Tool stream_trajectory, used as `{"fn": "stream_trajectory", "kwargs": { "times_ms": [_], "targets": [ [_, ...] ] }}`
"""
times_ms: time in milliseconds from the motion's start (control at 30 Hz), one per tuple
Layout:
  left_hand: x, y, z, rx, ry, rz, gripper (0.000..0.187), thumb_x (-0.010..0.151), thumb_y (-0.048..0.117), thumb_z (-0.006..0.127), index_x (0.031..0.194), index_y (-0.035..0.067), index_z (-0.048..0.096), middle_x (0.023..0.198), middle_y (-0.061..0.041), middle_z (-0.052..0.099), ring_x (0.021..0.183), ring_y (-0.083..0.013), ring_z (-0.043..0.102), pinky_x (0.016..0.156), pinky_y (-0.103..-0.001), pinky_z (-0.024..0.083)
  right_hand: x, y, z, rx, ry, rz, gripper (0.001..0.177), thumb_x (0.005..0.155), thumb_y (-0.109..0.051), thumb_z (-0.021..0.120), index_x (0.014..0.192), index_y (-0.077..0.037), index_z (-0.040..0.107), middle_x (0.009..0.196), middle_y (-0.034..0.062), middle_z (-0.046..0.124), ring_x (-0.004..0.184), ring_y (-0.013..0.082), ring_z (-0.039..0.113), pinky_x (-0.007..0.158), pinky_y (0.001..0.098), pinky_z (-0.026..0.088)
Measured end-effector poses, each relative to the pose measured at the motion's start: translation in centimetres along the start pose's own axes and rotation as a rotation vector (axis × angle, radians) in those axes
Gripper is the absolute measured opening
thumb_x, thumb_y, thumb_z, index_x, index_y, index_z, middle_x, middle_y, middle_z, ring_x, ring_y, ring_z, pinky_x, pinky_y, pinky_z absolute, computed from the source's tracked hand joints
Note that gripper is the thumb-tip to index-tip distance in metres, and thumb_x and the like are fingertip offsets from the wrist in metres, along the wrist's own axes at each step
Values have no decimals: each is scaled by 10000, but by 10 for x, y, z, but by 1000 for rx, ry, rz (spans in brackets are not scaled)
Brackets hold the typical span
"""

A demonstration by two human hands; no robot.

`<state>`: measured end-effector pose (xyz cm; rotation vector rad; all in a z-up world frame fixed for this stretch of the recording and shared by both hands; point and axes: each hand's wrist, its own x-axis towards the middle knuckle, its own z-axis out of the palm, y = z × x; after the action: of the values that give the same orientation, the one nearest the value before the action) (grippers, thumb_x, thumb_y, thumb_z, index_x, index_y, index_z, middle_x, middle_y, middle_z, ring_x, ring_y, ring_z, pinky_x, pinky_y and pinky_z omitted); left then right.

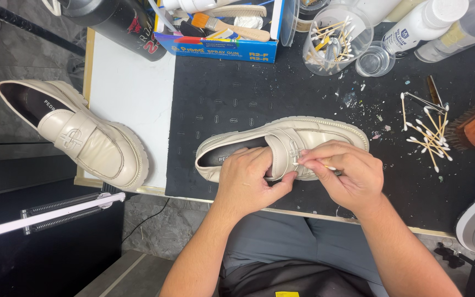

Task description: The person cleans a beige leather loafer using cotton swabs and a small brush. They scrub the seams, the decorative cross emblem, and the sole edges, then rotate the shoe to clean different angles before sweeping the entire surface with the brush.

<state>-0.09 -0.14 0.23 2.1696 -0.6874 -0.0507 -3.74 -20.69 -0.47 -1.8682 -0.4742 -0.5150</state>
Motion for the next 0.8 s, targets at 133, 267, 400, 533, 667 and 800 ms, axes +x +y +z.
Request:
{"fn": "stream_trajectory", "kwargs": {
  "times_ms": [133, 267, 400, 533, 667, 800],
  "targets": [
    [-1, -1, 1, -19, -3, -9, 324, 734, 313, 833, 724, 93, 596, 601, -29, 566, 563, -242, 587, 577, -377, 428, -1, -1, 2, -11, 31, 9, 179, 932, 15, 737, 906, 11, 561, 957, 175, 743, 899, 264, 771, 787, 338, 632],
    [-2, -2, 1, -1, 14, 19, 335, 731, 311, 836, 722, 88, 586, 612, -31, 569, 577, -254, 588, 584, -385, 428, 0, -1, 1, 15, 17, 28, 175, 933, 21, 735, 903, 5, 563, 966, 179, 742, 905, 264, 772, 793, 343, 635],
    [-2, -1, 1, -35, 8, -4, 302, 739, 305, 827, 749, 92, 613, 606, -30, 568, 574, -246, 599, 579, -379, 430, -1, -1, 4, -9, 41, 16, 164, 931, 30, 734, 916, 15, 571, 963, 183, 738, 903, 260, 767, 801, 351, 634],
    [0, 0, -3, -51, -28, -28, 345, 740, 324, 836, 721, 72, 601, 622, -50, 589, 586, -261, 615, 574, -388, 446, -8, 4, 2, 63, -9, 71, 148, 933, 38, 713, 934, 6, 569, 939, 167, 740, 892, 265, 767, 794, 333, 631],
    [4, 1, -12, -168, -81, -96, 324, 799, 359, 808, 865, 60, 704, 709, -77, 663, 635, -266, 668, 590, -374, 491, -39, 6, -10, 270, 164, 196, 115, 1083, 29, 611, 1081, -12, 504, 966, 180, 686, 821, 222, 700, 858, 363, 640],
    [8, -1, -18, -243, -183, -225, 363, 850, 398, 762, 999, 67, 759, 799, -86, 729, 627, -249, 698, 588, -351, 512, -76, 19, -46, 206, 417, 312, 158, 1216, -30, 586, 1157, -26, 439, 970, 202, 671, 787, 194, 668, 743, 277, 569]
  ]
}}
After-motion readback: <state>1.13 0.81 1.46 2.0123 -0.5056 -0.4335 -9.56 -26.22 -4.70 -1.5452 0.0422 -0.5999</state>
